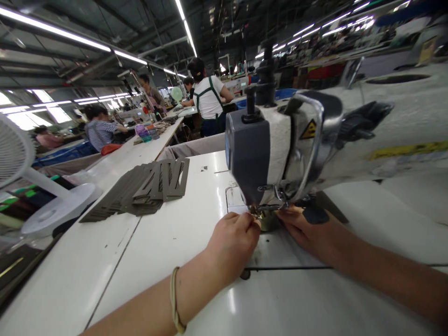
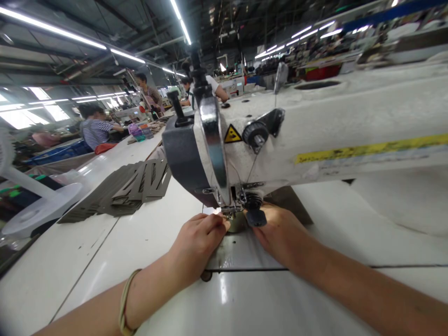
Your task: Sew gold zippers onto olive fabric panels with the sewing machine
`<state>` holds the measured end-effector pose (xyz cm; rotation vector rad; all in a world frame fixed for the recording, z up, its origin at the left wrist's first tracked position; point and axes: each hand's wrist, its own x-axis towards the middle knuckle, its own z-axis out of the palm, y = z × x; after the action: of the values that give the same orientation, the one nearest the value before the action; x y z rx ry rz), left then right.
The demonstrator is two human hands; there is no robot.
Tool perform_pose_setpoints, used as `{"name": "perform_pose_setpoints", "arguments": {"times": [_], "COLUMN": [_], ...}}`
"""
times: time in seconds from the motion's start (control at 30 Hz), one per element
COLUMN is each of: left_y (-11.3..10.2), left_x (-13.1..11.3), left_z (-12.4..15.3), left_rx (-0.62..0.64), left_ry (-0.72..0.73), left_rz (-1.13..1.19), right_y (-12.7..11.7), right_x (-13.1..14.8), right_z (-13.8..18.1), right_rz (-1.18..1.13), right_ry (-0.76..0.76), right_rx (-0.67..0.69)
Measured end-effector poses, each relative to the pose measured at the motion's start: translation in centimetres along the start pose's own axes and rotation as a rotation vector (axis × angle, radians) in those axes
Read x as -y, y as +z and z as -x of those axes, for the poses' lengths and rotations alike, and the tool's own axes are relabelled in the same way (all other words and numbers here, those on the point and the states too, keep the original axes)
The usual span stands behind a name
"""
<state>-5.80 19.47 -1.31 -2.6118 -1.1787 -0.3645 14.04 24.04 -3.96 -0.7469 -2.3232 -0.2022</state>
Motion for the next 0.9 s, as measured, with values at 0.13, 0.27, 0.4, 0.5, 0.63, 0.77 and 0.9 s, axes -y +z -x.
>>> {"name": "perform_pose_setpoints", "arguments": {"times": [0.13,0.27,0.4,0.5,0.63,0.77,0.9], "left_y": [0.02,-0.06,-0.04,0.03,0.06,-0.11,-0.27], "left_x": [0.17,0.39,0.57,0.73,0.96,0.99,0.88], "left_z": [0.03,0.03,-0.12,-0.18,-0.22,-0.24,-0.09], "left_rx": [0.001,0.005,0.019,0.026,0.037,0.062,0.056], "left_ry": [0.033,0.038,0.027,0.046,0.052,0.062,0.061], "left_rz": [0.003,0.011,0.019,0.019,0.035,0.029,0.051], "right_y": [0.14,0.2,0.27,0.26,0.31,0.49,0.63], "right_x": [-0.04,-0.24,-0.48,-0.51,-0.56,-0.73,-0.64], "right_z": [0.22,0.25,0.21,0.23,0.19,0.27,0.48], "right_rz": [-0.015,-0.025,-0.019,0.004,-0.003,-0.017,-0.031], "right_ry": [0.028,0.067,0.068,0.067,0.077,0.103,0.104], "right_rx": [0.021,0.069,0.099,0.104,0.121,0.13,0.13]}}
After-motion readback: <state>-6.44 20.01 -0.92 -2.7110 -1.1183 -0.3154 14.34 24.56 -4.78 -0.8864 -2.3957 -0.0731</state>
